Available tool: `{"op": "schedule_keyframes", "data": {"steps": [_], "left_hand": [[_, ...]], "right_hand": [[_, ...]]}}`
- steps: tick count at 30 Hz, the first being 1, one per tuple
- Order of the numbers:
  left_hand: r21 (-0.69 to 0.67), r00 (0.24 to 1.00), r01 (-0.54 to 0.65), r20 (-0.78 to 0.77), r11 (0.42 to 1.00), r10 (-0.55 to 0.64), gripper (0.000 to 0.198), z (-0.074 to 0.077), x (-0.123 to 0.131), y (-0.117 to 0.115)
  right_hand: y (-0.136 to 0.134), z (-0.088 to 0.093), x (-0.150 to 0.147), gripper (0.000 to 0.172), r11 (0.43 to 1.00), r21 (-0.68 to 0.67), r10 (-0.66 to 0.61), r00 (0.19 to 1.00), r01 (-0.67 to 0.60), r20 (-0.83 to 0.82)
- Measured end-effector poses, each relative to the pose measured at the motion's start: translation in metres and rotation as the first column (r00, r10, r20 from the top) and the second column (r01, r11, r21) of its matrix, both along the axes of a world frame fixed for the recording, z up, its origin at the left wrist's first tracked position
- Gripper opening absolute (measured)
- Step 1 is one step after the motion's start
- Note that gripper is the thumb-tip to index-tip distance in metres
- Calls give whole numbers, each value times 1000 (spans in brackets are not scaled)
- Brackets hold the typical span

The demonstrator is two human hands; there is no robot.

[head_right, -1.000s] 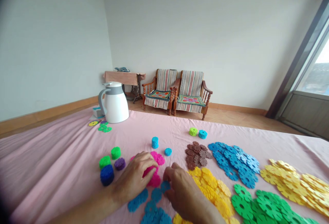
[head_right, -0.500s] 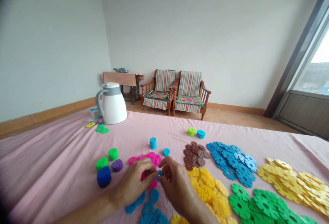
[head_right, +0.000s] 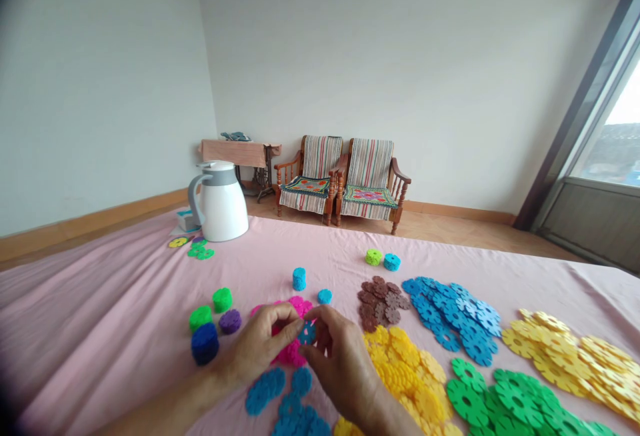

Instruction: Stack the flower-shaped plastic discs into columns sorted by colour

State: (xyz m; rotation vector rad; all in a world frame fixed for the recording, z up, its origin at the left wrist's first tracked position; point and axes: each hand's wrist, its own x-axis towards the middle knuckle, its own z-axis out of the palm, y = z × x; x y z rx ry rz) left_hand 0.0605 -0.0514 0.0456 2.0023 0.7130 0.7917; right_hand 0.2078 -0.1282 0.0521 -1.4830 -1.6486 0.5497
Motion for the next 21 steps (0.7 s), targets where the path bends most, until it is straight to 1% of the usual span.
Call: {"op": "schedule_keyframes", "data": {"steps": [3, 6, 8, 10, 12, 15, 18, 21], "left_hand": [[80, 997, -76, 35, 994, 74, 31, -2, -1, 2], [230, 986, -169, 34, 958, 165, 22, -5, 1, 4], [335, 979, -181, -30, 925, 202, 30, -6, 5, 6], [423, 963, -157, -134, 892, 234, 43, -7, 11, 8], [488, 933, -112, -248, 866, 260, 54, -7, 18, 10], [532, 881, -50, -375, 846, 288, 63, -5, 29, 13], [539, 852, -50, -416, 841, 317, 65, -6, 37, 16], [535, 846, -67, -417, 842, 333, 67, -10, 39, 18]], "right_hand": [[12, -1, 13, 22, 997, 6, -72, 997, 72, -5], [33, -1, 32, 21, 972, -2, -237, 971, 237, -14], [47, -2, 42, 22, 940, 31, -341, 939, 340, 41], [55, -4, 47, 21, 925, 37, -379, 923, 377, 64], [59, -7, 46, 19, 915, 34, -403, 912, 401, 82], [57, -12, 42, 19, 904, 28, -427, 898, 427, 109], [54, -18, 41, 20, 903, 23, -429, 895, 429, 124], [54, -22, 43, 19, 909, 16, -415, 900, 417, 134]]}}
